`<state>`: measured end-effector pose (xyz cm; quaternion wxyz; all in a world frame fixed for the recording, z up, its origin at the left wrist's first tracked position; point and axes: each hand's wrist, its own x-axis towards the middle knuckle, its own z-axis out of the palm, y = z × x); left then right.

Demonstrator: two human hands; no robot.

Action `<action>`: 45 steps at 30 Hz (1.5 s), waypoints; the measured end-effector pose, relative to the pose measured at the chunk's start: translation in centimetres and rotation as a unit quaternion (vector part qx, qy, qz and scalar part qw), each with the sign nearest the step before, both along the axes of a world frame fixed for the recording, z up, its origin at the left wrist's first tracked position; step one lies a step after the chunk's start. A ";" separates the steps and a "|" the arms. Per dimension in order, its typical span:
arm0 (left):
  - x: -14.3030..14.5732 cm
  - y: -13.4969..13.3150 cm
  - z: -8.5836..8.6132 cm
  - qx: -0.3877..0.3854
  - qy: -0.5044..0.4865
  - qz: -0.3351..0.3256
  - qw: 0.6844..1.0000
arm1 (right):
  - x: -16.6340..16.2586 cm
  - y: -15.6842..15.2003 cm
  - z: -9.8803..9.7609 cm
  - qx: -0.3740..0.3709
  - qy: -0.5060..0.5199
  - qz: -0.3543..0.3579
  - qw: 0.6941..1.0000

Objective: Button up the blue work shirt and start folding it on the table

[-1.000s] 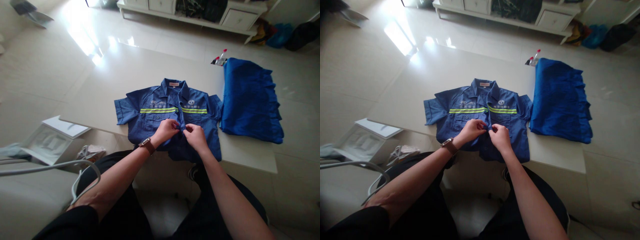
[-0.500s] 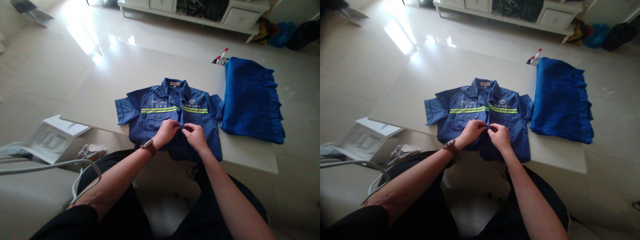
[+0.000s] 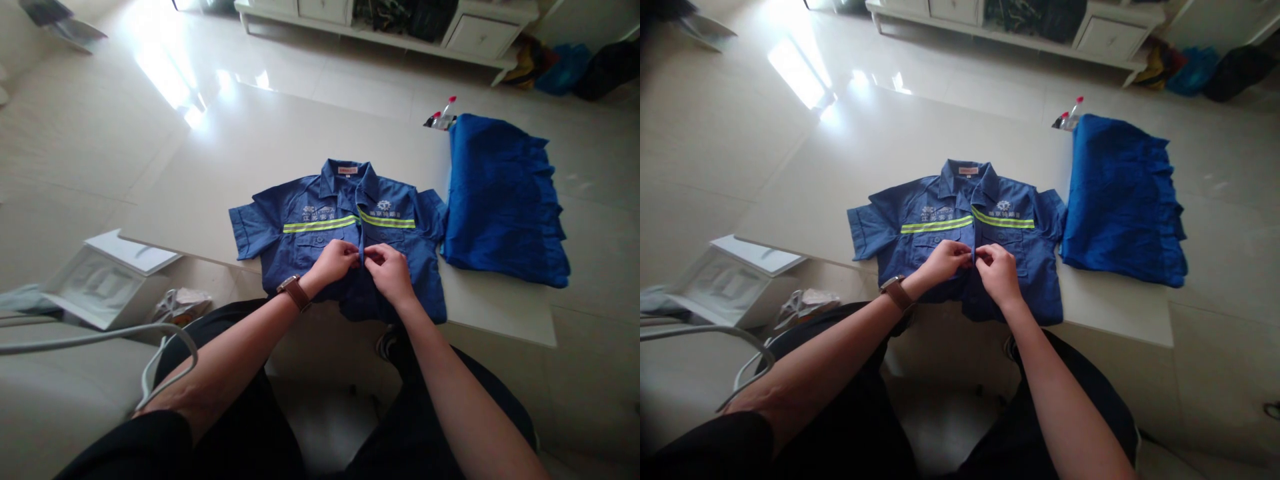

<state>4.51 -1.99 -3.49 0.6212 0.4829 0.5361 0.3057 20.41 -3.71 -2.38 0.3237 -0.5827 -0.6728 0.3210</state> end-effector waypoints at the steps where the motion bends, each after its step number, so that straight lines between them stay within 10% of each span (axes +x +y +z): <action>1: 0.0 0.0 0.1 -0.013 -0.014 0.001 1.000 | 0.0 0.0 0.0 0.004 -0.003 0.002 1.000; 45: -0.1 -0.1 0.5 -0.109 -0.052 0.074 0.990 | -0.5 -0.9 0.7 0.100 -0.148 0.080 0.981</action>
